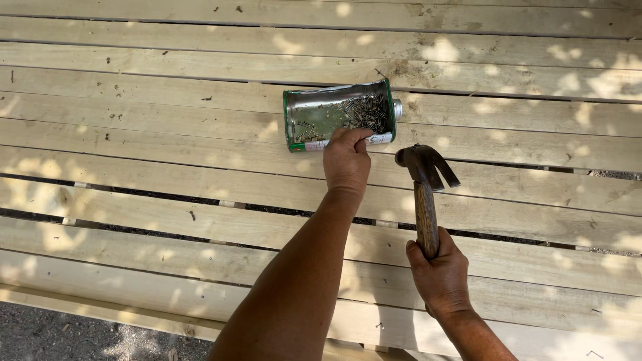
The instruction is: The person repeatedly picks nails from a metal tin and hammers them into a wooden slatted surface. The person uses a claw hammer to drive each nail into the wood, working along the slats.
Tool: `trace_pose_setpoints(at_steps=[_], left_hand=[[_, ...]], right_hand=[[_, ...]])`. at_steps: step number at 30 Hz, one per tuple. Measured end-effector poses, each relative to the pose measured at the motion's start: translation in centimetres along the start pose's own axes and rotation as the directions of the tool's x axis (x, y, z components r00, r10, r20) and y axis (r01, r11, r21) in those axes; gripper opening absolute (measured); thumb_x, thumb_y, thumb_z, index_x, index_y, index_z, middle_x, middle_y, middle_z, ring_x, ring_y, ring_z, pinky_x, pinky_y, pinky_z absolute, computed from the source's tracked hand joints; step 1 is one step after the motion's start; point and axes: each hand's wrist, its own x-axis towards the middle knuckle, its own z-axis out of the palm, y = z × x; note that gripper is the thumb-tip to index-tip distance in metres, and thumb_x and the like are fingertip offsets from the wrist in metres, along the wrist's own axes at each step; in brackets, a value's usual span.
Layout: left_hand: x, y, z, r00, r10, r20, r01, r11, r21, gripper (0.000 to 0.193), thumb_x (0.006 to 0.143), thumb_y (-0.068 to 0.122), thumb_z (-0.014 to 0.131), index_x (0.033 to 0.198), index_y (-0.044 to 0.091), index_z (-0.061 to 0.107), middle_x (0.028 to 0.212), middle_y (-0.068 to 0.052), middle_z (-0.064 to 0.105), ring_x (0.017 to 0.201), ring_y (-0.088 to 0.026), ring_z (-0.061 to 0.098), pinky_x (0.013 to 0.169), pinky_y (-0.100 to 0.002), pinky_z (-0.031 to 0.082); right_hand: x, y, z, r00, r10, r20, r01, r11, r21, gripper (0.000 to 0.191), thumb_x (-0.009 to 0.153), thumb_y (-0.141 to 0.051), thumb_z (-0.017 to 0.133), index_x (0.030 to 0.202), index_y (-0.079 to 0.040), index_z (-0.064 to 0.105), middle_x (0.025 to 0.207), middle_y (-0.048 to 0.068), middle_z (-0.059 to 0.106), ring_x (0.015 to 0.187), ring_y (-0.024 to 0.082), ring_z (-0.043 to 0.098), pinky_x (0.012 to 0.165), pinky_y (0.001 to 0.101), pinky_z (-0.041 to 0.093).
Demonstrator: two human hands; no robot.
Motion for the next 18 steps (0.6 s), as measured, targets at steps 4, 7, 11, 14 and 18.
trace_pose_setpoints(at_steps=[4, 7, 11, 14, 18], left_hand=[[-4.4, 0.5, -0.4, 0.962, -0.219, 0.161, 0.232, 0.97, -0.07, 0.016, 0.091, 0.002, 0.068, 0.101, 0.008, 0.077, 0.098, -0.007, 0.074, 0.085, -0.02, 0.073, 0.079, -0.032, 0.06], [-7.1, -0.3, 0.0, 0.911, -0.324, 0.254, 0.341, 0.94, -0.024, 0.011, 0.089, 0.006, 0.072, 0.097, 0.01, 0.079, 0.099, -0.007, 0.078, 0.086, -0.019, 0.074, 0.079, -0.031, 0.059], [-8.0, -2.3, 1.0, 0.894, -0.345, 0.287, 0.333, 0.939, 0.091, 0.009, 0.091, 0.01, 0.073, 0.096, 0.012, 0.079, 0.098, -0.006, 0.078, 0.086, -0.019, 0.075, 0.08, -0.03, 0.06], [-8.6, -3.0, 1.3, 0.9, -0.333, 0.283, 0.317, 0.943, 0.102, 0.006, 0.089, 0.009, 0.073, 0.091, 0.011, 0.079, 0.099, -0.005, 0.076, 0.086, -0.02, 0.074, 0.077, -0.031, 0.062], [-9.1, -2.1, 1.4, 0.914, -0.327, 0.239, 0.295, 0.942, 0.163, 0.006, 0.084, 0.008, 0.076, 0.086, 0.012, 0.08, 0.097, -0.004, 0.076, 0.088, -0.022, 0.072, 0.079, -0.033, 0.061]], right_hand=[[-0.9, 1.3, -0.9, 0.998, 0.062, -0.009, -0.062, 0.996, 0.06, 0.013, 0.092, -0.014, 0.069, 0.098, -0.008, 0.06, 0.067, 0.004, 0.056, 0.056, 0.011, 0.049, 0.052, 0.0347, 0.049], [-1.3, 2.5, -1.6, 0.998, 0.063, -0.018, -0.063, 0.998, 0.003, 0.014, 0.092, -0.015, 0.071, 0.094, -0.005, 0.06, 0.066, 0.004, 0.057, 0.056, 0.011, 0.049, 0.053, 0.0341, 0.048], [-1.0, 3.9, -2.1, 0.999, 0.046, 0.016, -0.046, 0.998, 0.029, 0.016, 0.093, -0.016, 0.071, 0.091, -0.004, 0.06, 0.065, 0.005, 0.056, 0.055, 0.012, 0.048, 0.051, 0.0364, 0.047], [-0.9, 4.5, -2.4, 0.998, 0.058, 0.015, -0.058, 0.998, -0.003, 0.016, 0.092, -0.015, 0.071, 0.091, -0.005, 0.058, 0.066, 0.005, 0.056, 0.055, 0.013, 0.047, 0.051, 0.0373, 0.047], [-0.9, 4.5, -2.2, 0.998, 0.055, -0.01, -0.055, 0.998, 0.006, 0.014, 0.091, -0.014, 0.071, 0.09, -0.006, 0.059, 0.066, 0.005, 0.058, 0.055, 0.012, 0.049, 0.052, 0.0355, 0.048]])
